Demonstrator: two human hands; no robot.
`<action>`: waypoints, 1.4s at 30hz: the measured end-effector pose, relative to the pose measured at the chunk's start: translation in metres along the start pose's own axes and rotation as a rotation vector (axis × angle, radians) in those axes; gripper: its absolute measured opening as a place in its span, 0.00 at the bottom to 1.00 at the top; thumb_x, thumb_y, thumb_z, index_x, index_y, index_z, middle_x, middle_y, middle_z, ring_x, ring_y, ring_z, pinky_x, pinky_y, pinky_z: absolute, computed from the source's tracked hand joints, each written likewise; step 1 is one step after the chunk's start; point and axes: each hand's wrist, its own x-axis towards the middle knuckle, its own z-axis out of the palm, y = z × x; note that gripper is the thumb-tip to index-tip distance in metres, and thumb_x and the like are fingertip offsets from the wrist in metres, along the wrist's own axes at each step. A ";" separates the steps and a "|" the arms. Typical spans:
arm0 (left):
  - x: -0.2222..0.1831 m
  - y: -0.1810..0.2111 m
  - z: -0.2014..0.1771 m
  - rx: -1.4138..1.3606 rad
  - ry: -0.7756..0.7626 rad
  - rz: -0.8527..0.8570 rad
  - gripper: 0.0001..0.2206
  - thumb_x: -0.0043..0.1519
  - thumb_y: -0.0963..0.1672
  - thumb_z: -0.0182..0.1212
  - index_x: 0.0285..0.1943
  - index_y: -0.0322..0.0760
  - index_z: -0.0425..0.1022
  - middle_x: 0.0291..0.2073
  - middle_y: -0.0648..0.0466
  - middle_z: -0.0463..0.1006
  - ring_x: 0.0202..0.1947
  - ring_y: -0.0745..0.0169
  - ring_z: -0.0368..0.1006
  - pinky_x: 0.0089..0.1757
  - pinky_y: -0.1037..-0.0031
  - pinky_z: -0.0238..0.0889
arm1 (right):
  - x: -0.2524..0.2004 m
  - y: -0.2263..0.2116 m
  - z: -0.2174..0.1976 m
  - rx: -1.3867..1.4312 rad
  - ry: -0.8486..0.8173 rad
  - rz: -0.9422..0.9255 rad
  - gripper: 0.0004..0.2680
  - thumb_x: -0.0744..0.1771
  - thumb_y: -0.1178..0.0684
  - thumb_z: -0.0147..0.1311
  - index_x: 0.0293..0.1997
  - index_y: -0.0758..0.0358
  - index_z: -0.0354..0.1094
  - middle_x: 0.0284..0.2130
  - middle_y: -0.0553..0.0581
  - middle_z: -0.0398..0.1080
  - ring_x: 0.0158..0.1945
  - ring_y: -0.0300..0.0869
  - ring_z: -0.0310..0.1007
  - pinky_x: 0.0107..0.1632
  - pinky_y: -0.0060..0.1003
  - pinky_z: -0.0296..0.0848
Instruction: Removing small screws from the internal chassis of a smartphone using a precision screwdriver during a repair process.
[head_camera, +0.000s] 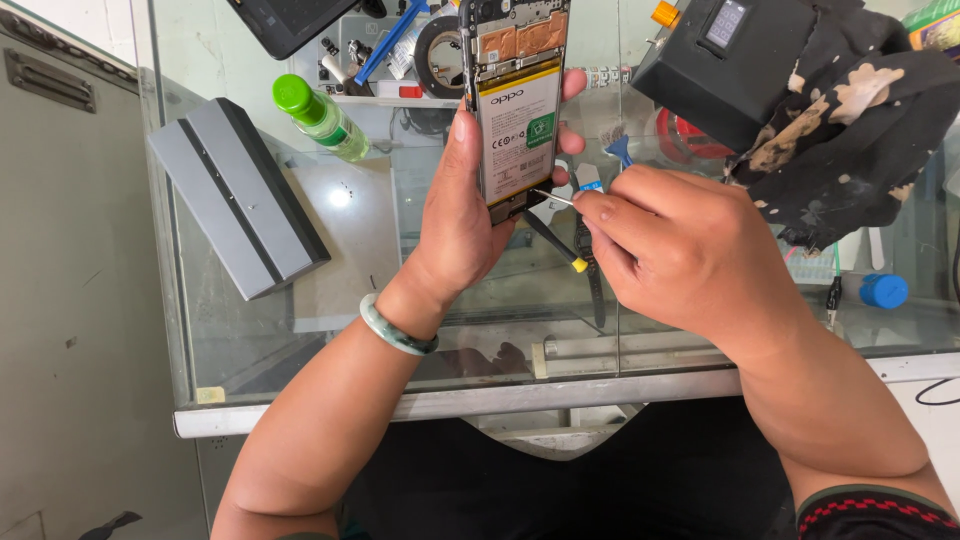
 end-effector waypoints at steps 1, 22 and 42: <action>0.000 0.001 0.001 0.000 0.001 -0.001 0.31 0.71 0.59 0.44 0.74 0.39 0.61 0.71 0.43 0.70 0.52 0.56 0.74 0.48 0.67 0.71 | 0.000 -0.001 0.000 0.001 -0.001 0.000 0.05 0.70 0.67 0.60 0.40 0.64 0.73 0.27 0.52 0.61 0.26 0.45 0.61 0.29 0.37 0.65; -0.002 0.002 0.003 0.102 0.019 0.008 0.26 0.73 0.58 0.40 0.73 0.43 0.60 0.70 0.45 0.70 0.55 0.56 0.73 0.50 0.67 0.71 | -0.001 0.000 0.002 -0.019 -0.016 0.020 0.05 0.70 0.67 0.61 0.39 0.63 0.73 0.26 0.52 0.58 0.25 0.45 0.59 0.28 0.38 0.62; -0.002 -0.001 0.000 0.122 0.005 0.022 0.26 0.73 0.59 0.41 0.71 0.43 0.61 0.69 0.45 0.70 0.54 0.56 0.73 0.48 0.68 0.69 | -0.003 -0.001 0.002 -0.024 -0.056 0.036 0.04 0.69 0.65 0.62 0.42 0.61 0.74 0.27 0.51 0.61 0.26 0.45 0.61 0.29 0.37 0.63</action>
